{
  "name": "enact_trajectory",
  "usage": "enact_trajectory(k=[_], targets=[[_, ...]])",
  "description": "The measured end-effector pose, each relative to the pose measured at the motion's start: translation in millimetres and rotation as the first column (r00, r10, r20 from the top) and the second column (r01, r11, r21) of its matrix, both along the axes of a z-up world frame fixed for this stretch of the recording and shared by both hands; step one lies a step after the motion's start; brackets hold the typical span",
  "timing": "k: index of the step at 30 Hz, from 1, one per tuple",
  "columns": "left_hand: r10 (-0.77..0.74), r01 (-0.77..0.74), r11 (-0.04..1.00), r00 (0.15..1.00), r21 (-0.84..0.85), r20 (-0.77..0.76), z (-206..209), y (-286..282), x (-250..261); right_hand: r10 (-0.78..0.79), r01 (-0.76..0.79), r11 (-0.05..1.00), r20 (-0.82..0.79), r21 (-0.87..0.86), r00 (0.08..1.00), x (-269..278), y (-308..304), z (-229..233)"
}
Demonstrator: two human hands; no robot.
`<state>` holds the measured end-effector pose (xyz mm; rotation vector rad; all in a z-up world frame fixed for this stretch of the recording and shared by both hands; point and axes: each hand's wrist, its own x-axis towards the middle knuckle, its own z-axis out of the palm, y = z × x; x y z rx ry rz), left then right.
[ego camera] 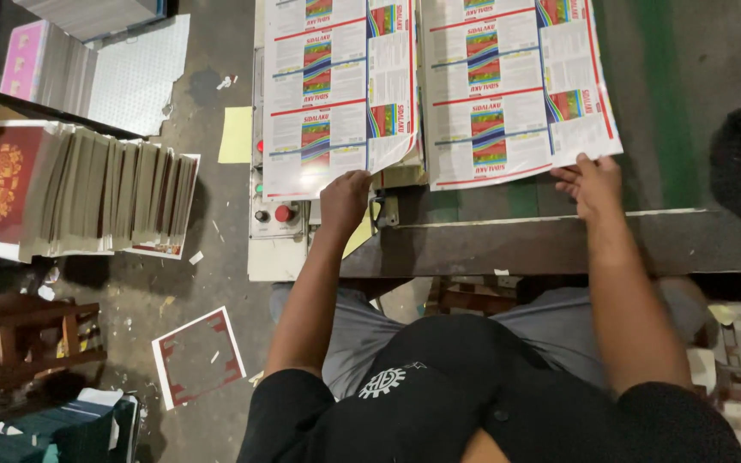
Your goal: The person sits on the floor and repeatedly folds large printed sheets in half using a manual folding machine. They place each sheet into the machine, press down to fold it, and then remove the folded sheet, stacking it on the table.
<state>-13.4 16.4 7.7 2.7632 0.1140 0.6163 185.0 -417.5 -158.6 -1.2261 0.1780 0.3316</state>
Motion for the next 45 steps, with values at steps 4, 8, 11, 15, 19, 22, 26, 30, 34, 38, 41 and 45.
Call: enact_trajectory(k=[4,8,11,15,19,22,26,30,34,38,41,45], targets=[[-0.003,0.002,1.000,0.995,0.008,0.096,10.8,-9.9,-4.9,0.011,-0.011,1.000,-0.015,0.013,1.000,-1.3,5.7,-4.9],[-0.102,0.115,0.993,0.962,-0.034,0.254,18.7,-43.2,-13.2,0.027,-0.025,1.000,-0.126,0.012,0.992,-50.7,19.1,-3.5],[-0.237,0.263,0.961,0.943,-0.089,0.236,7.0,-81.8,-14.5,0.202,-0.212,0.977,-0.190,-0.033,0.961,-98.8,52.3,33.7],[-0.416,0.423,0.901,0.905,-0.096,0.085,-10.5,-130.6,-12.1,0.507,-0.503,0.862,-0.105,0.064,0.856,-145.0,87.7,80.7],[-0.537,0.541,0.838,0.841,-0.068,0.067,19.3,-145.7,-13.4,0.427,-0.405,0.901,-0.154,0.158,0.891,-146.8,84.3,56.4],[-0.544,0.546,0.834,0.838,-0.079,0.042,15.0,-123.2,-0.2,0.292,-0.279,0.955,-0.144,0.099,0.946,-141.1,63.2,61.5],[-0.337,0.338,0.941,0.941,-0.024,0.036,-29.3,-50.5,30.4,0.171,-0.161,0.982,-0.101,0.099,0.980,-134.7,15.8,56.1],[-0.205,0.201,0.957,0.979,0.210,-0.002,-14.5,0.8,53.1,0.083,-0.082,0.996,-0.065,0.019,0.994,-135.2,-38.6,45.3],[-0.172,0.215,0.939,0.970,0.267,-0.172,-15.2,32.3,60.5,0.039,-0.039,0.999,-0.044,-0.003,0.998,-142.0,-76.9,43.7],[-0.185,0.262,0.936,0.935,0.237,-0.303,-13.8,46.8,68.3,0.027,-0.034,0.997,-0.106,-0.071,0.994,-146.8,-105.7,21.8],[-0.200,0.272,0.942,0.924,0.195,-0.326,-4.2,51.4,69.6,0.043,-0.058,0.992,-0.130,-0.112,0.991,-150.0,-107.9,11.9],[-0.139,0.178,0.977,0.950,0.120,-0.279,16.5,44.7,64.8,0.046,-0.069,0.988,-0.159,-0.140,0.986,-144.6,-90.1,8.1]])
